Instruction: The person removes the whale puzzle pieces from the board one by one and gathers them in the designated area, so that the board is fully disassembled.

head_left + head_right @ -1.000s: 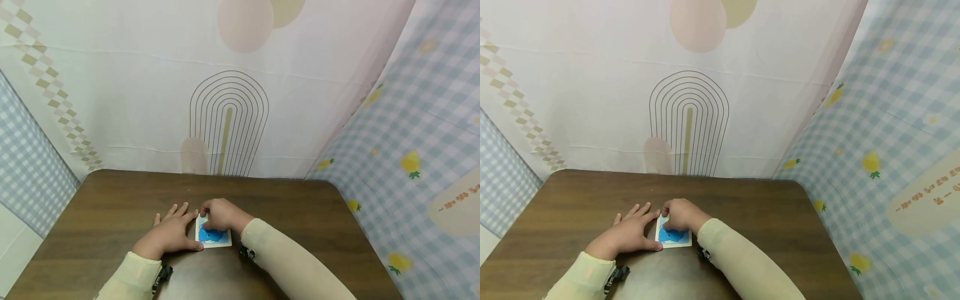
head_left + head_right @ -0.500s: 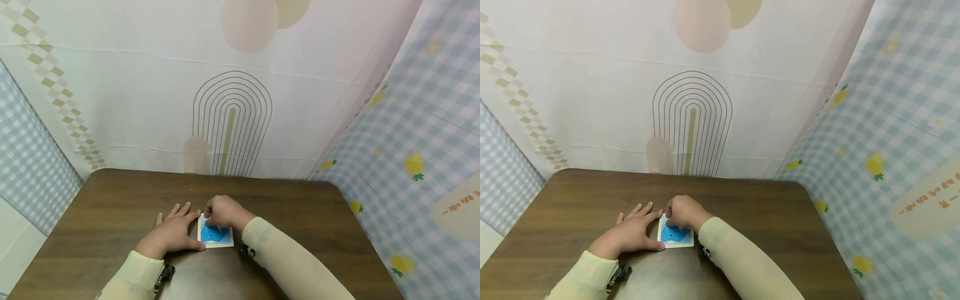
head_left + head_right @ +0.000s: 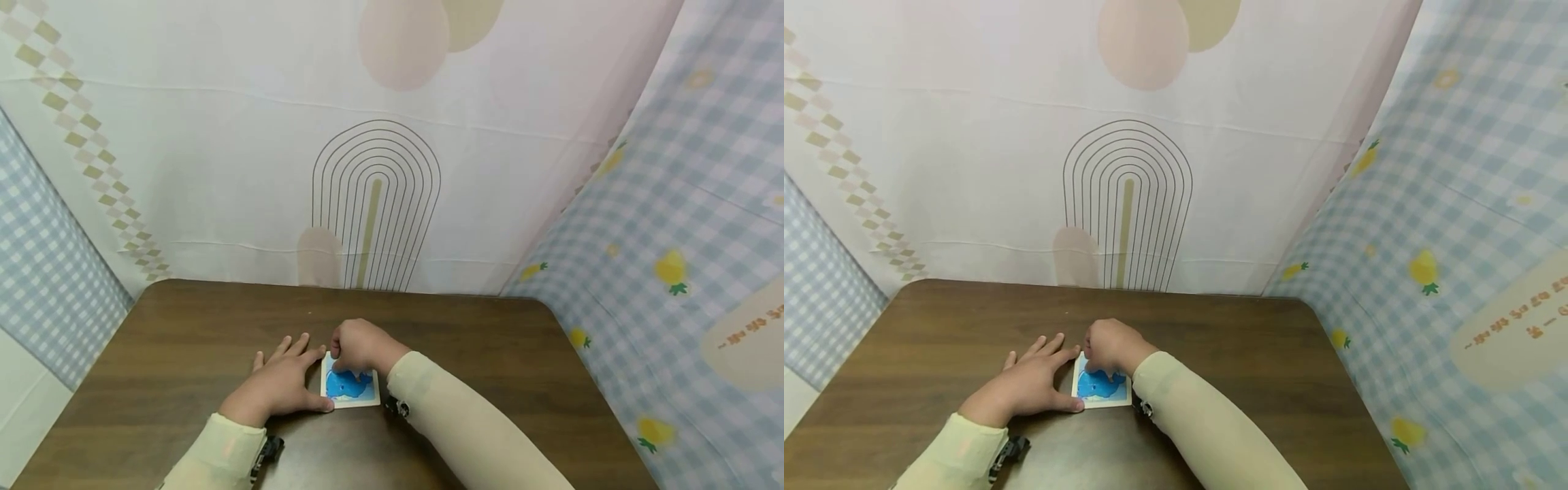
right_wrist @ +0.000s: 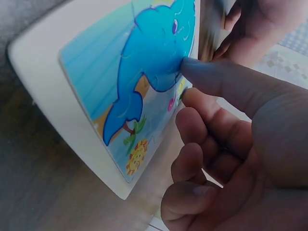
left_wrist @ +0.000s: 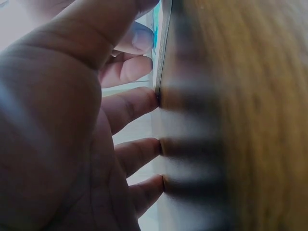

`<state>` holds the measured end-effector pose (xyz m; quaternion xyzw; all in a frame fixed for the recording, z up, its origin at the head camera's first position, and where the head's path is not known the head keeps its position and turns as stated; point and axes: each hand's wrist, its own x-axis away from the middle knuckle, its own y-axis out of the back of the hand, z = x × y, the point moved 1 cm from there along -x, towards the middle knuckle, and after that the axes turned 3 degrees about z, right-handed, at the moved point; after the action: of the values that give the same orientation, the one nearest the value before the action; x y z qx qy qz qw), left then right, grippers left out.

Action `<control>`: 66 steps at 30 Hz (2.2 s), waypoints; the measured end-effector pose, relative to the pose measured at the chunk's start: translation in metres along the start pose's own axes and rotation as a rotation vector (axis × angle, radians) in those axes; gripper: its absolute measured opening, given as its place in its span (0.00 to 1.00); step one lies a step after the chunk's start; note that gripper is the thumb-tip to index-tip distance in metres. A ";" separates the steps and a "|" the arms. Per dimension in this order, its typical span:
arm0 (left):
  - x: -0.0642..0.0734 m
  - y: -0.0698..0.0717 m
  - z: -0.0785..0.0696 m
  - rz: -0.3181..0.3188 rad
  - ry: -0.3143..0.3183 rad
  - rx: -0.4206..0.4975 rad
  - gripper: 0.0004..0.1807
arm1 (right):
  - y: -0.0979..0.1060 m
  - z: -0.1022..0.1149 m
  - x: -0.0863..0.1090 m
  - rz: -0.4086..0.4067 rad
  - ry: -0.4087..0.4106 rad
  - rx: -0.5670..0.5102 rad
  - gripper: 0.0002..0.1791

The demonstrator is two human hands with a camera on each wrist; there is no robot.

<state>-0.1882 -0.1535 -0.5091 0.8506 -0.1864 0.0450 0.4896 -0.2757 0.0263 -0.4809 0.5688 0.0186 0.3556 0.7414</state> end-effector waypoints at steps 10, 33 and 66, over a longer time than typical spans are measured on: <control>0.002 -0.001 0.000 -0.005 0.001 -0.005 0.63 | -0.004 -0.004 -0.004 0.057 0.029 -0.078 0.14; 0.001 0.002 -0.002 -0.013 -0.007 -0.004 0.63 | -0.005 -0.009 0.002 -0.025 0.018 -0.104 0.11; 0.000 0.004 -0.003 -0.009 0.000 -0.025 0.64 | 0.004 -0.014 -0.002 0.005 0.045 -0.068 0.09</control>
<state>-0.1891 -0.1530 -0.5046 0.8452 -0.1830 0.0404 0.5005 -0.2855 0.0373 -0.4838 0.5353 0.0217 0.3703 0.7588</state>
